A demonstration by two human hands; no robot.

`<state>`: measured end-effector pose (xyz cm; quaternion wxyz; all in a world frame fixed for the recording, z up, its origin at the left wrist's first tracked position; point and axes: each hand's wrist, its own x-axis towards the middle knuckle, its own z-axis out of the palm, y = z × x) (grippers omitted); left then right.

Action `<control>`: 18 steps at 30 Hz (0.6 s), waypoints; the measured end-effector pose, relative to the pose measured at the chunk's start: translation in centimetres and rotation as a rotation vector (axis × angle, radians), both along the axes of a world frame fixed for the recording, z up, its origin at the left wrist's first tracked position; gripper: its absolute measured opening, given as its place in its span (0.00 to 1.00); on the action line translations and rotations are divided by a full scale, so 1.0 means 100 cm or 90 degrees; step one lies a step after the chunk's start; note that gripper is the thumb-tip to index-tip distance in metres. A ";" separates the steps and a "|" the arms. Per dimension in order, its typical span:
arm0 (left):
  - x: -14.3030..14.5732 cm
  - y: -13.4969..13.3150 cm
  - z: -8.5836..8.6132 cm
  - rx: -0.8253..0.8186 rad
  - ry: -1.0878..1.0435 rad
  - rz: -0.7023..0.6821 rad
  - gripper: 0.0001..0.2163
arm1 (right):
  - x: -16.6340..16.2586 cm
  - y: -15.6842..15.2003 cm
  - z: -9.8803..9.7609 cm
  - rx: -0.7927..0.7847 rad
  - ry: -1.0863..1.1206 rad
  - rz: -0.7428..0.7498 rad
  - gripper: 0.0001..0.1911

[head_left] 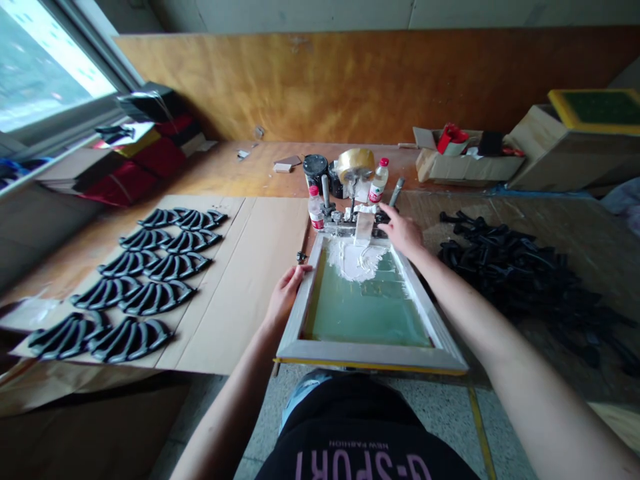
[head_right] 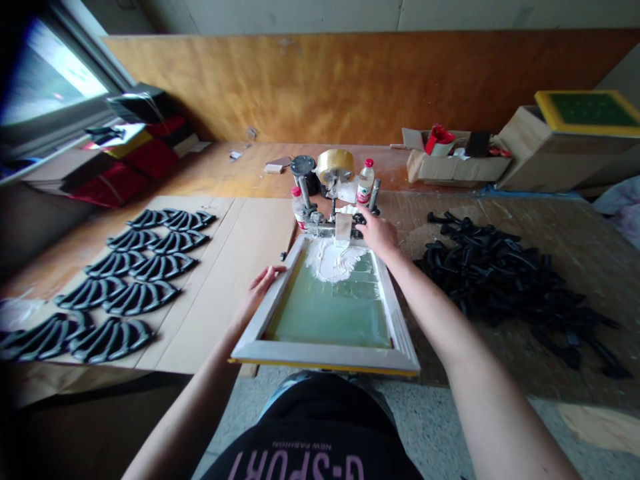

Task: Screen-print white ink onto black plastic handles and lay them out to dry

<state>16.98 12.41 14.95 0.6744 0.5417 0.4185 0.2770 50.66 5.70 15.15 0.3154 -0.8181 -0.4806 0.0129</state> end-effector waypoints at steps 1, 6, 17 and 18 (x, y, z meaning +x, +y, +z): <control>0.005 0.004 0.011 0.023 -0.030 0.008 0.24 | 0.014 -0.010 -0.005 0.013 0.029 -0.053 0.20; 0.042 0.029 0.045 0.063 -0.173 0.044 0.22 | 0.011 -0.065 -0.053 0.009 0.137 -0.065 0.13; 0.041 -0.076 -0.054 -0.295 0.004 -0.078 0.28 | -0.156 -0.081 -0.067 -0.026 -0.084 0.267 0.07; 0.031 -0.073 -0.062 -0.269 0.041 -0.066 0.27 | -0.153 -0.085 -0.068 -0.016 -0.062 0.302 0.08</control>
